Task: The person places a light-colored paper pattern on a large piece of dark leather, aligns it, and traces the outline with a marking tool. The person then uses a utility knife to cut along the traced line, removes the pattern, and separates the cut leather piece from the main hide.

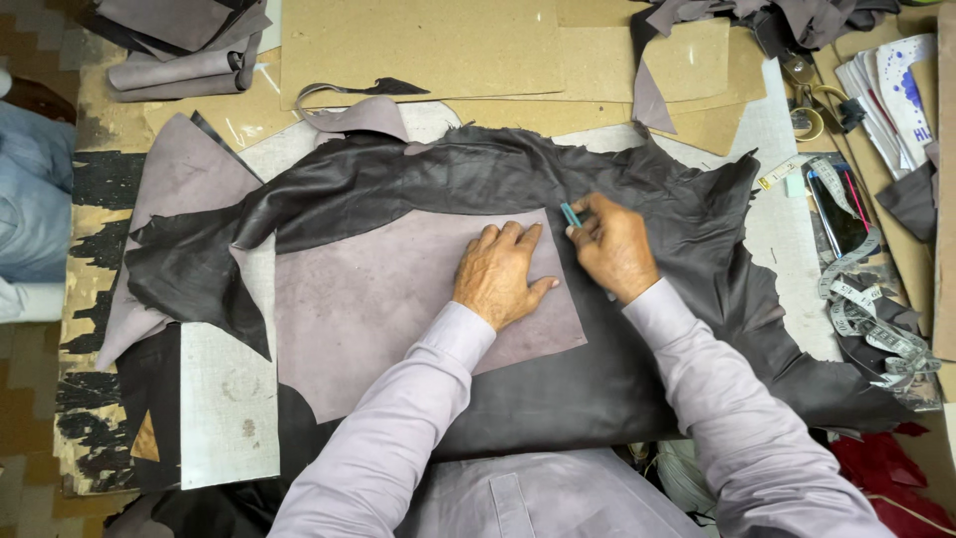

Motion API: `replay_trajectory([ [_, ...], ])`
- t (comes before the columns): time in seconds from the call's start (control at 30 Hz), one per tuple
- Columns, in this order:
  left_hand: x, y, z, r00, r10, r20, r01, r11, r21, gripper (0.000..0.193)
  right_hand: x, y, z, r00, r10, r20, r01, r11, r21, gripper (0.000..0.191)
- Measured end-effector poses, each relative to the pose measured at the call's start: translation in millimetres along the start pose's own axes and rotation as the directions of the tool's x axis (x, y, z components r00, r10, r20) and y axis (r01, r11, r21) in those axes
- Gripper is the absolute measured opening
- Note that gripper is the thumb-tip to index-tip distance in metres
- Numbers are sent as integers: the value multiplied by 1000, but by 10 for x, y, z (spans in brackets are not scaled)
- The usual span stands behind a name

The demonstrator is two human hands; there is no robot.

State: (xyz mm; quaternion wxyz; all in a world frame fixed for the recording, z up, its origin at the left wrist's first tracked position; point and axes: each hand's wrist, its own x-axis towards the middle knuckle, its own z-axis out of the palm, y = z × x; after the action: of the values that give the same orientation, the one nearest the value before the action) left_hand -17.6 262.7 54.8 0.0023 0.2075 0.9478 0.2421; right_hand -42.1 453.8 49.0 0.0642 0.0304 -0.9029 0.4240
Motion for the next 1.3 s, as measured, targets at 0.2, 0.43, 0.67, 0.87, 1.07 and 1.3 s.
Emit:
replay_trajectory([
  [0.2, 154, 124, 6, 976, -102, 192, 68, 982, 174, 105, -157, 66, 278, 989, -96, -111, 94, 995, -29, 32],
  [0.43, 205, 148, 46, 955, -159, 250, 107, 972, 212, 114, -126, 123, 362, 984, -119, -132, 109, 991, -78, 32],
  [0.67, 278, 161, 23, 920, -213, 329, 156, 969, 190, 124, -91, 58, 342, 990, -67, -125, 60, 997, -53, 30],
  [0.87, 285, 184, -12, 905, -217, 366, 146, 966, 211, 129, -28, 2, 311, 995, -72, -65, 61, 984, -165, 33],
  [1.07, 288, 184, -28, 905, -215, 366, 151, 969, 196, 131, 31, 14, 284, 988, -147, -46, 137, 974, -178, 32],
  [1.3, 286, 169, -19, 910, -218, 353, 159, 969, 188, 131, -42, -29, 266, 999, -35, 8, 36, 984, -176, 34],
])
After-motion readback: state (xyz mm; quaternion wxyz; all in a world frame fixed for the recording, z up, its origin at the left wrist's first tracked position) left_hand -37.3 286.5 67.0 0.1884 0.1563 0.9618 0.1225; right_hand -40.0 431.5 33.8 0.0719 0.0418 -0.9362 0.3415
